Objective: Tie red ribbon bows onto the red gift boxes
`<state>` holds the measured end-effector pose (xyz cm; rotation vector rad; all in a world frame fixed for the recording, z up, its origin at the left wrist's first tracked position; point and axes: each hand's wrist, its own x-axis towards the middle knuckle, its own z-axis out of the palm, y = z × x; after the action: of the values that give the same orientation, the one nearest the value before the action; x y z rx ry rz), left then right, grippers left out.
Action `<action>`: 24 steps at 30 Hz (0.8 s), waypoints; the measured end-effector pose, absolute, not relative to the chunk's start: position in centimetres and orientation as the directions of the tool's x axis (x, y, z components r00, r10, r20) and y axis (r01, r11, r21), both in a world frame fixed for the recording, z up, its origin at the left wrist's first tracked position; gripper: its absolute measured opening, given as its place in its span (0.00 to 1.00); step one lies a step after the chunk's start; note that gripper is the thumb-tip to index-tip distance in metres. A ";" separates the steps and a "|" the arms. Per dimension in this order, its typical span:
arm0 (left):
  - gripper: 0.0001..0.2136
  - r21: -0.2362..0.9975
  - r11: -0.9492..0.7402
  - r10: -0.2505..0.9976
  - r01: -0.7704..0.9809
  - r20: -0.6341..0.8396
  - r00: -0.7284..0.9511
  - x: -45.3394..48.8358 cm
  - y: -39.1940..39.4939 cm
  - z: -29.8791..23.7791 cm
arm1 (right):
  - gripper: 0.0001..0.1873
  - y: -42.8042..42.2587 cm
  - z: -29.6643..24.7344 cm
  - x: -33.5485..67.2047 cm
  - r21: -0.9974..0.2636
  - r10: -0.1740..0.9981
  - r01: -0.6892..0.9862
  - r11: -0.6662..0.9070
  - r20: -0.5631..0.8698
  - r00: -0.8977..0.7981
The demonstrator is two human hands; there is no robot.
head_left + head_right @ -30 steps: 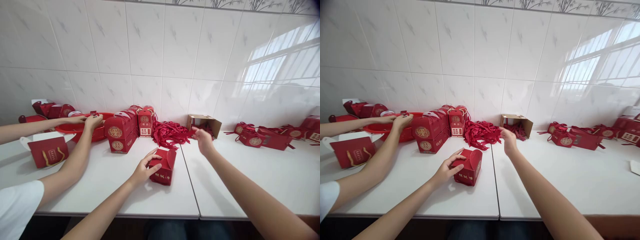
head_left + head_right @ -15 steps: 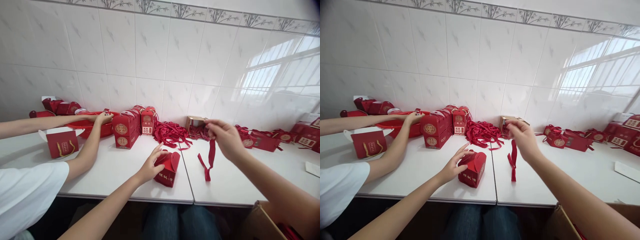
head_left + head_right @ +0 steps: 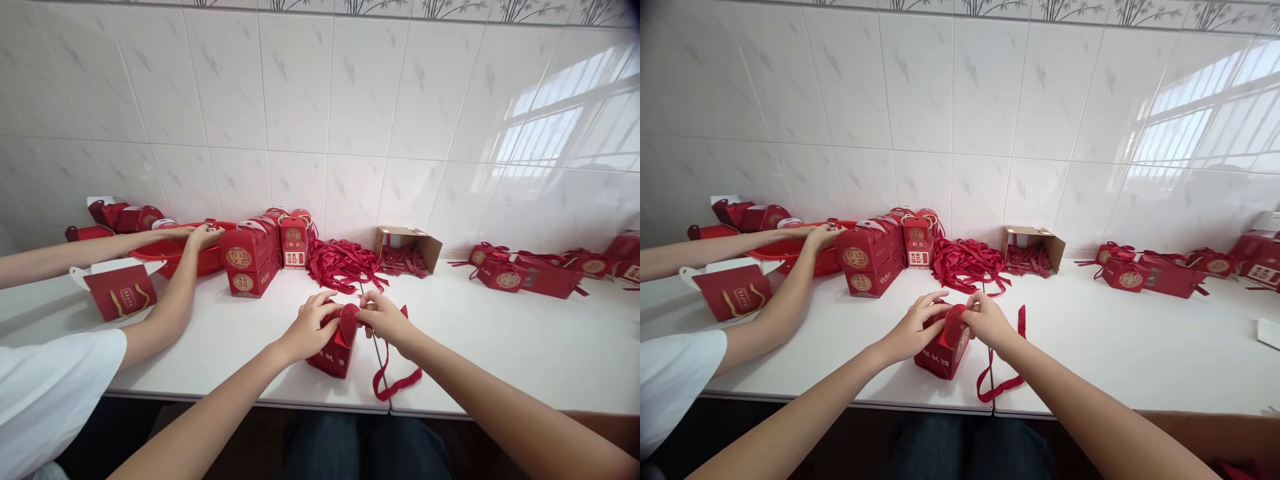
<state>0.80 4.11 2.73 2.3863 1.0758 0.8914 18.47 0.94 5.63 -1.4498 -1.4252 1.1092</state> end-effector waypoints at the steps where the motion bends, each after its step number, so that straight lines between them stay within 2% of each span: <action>1: 0.14 0.557 -0.638 0.767 0.532 0.397 0.505 0.9 4.1 2.8 | 0.09 1.1 5.6 18.4 -0.951 0.998 0.304 -0.050 -0.060 -0.024; 5: 0.12 0.553 -0.645 0.763 0.528 0.424 0.489 1.1 4.4 3.0 | 0.09 1.6 5.5 18.0 -0.948 0.997 0.316 -0.046 -0.061 -0.037; 11: 0.07 0.540 -0.707 0.707 0.456 0.538 0.459 1.5 4.7 2.8 | 0.11 1.9 5.6 17.3 -0.954 0.999 0.301 -0.007 -0.017 -0.031; 20: 0.08 0.539 -0.757 0.653 0.370 0.593 0.471 1.1 4.9 2.4 | 0.09 2.1 5.6 17.5 -0.975 0.992 0.220 -0.001 -0.029 -0.125; 24: 0.07 0.520 -0.766 0.642 0.378 0.618 0.453 1.2 4.7 2.3 | 0.09 2.2 5.5 17.5 -0.967 0.987 0.255 0.026 -0.015 -0.158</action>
<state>1.24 4.69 2.30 2.4003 0.8714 1.2179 17.53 2.16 5.50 -1.3148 -1.5242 1.1890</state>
